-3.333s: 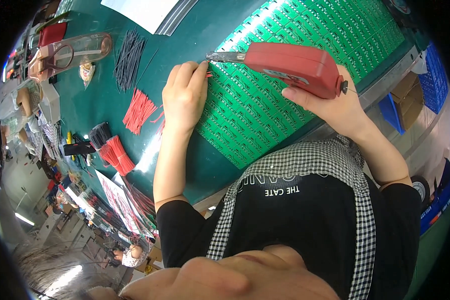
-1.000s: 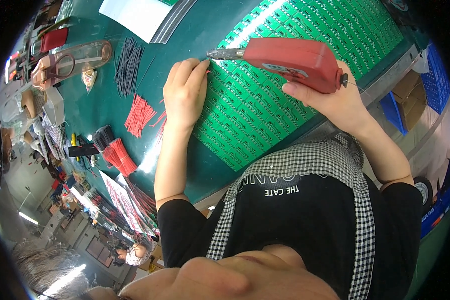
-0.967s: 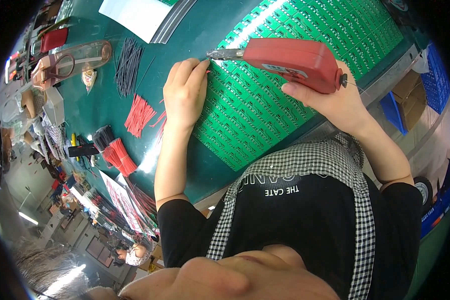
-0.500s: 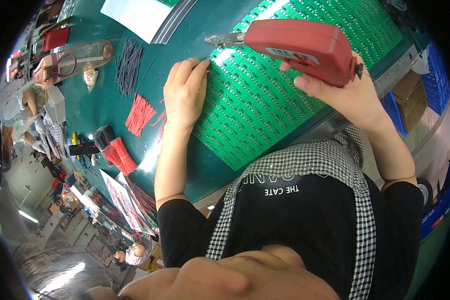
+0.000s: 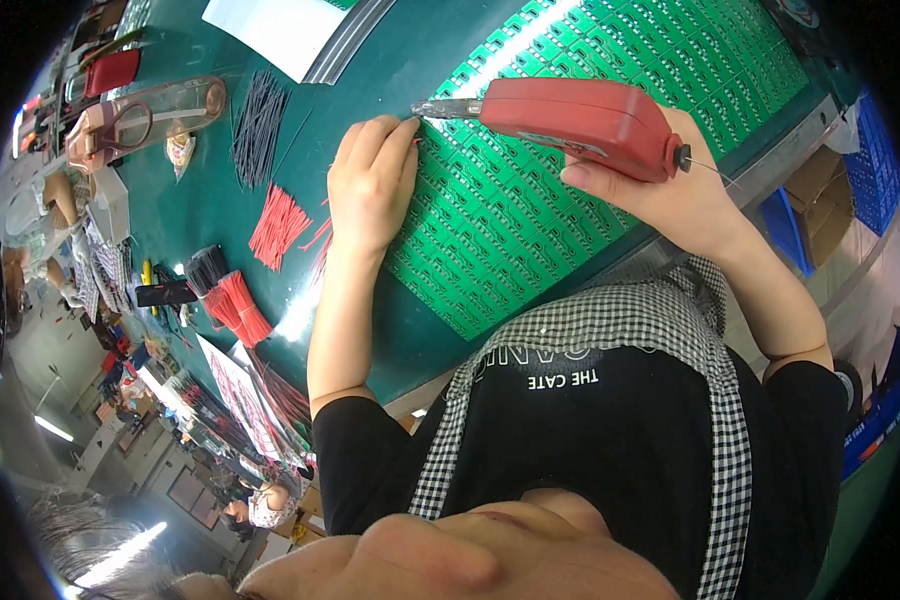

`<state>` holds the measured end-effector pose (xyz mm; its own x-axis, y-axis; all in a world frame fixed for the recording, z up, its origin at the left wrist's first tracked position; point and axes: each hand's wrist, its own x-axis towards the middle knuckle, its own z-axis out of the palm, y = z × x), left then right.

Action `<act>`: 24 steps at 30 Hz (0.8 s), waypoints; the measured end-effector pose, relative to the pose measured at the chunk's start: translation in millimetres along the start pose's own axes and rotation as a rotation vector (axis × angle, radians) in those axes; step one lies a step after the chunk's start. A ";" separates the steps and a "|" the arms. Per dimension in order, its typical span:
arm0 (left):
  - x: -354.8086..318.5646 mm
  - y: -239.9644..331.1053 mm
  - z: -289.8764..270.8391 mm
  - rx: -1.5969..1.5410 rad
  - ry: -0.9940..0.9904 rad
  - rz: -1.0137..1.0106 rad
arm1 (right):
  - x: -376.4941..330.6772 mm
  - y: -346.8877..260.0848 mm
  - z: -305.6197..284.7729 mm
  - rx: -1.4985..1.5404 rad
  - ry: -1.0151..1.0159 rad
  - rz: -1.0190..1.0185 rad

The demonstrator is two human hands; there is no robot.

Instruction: The recorder is attaching and soldering wires onto LED circuit boards at an assembly line.

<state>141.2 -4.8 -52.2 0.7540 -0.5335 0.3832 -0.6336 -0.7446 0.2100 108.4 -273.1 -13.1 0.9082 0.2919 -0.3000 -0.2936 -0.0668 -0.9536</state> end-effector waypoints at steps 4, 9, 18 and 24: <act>1.3 1.5 0.2 0.006 -0.006 0.001 | -0.9 -0.8 -1.8 -0.014 0.025 0.031; 0.6 1.4 -0.3 -0.002 -0.001 -0.005 | -2.6 -20.4 -9.8 0.037 -0.003 0.092; -3.6 -3.7 -1.5 -0.099 0.016 -0.116 | 0.3 -88.1 -53.3 -0.258 0.060 -0.223; 14.7 0.2 -17.4 0.091 0.084 -0.209 | 2.5 -114.5 -92.2 -0.591 0.131 -0.155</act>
<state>149.1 -5.8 -30.9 0.8476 -0.3316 0.4144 -0.4444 -0.8703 0.2125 171.8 -352.8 93.0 0.9672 0.2232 -0.1213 0.0255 -0.5605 -0.8278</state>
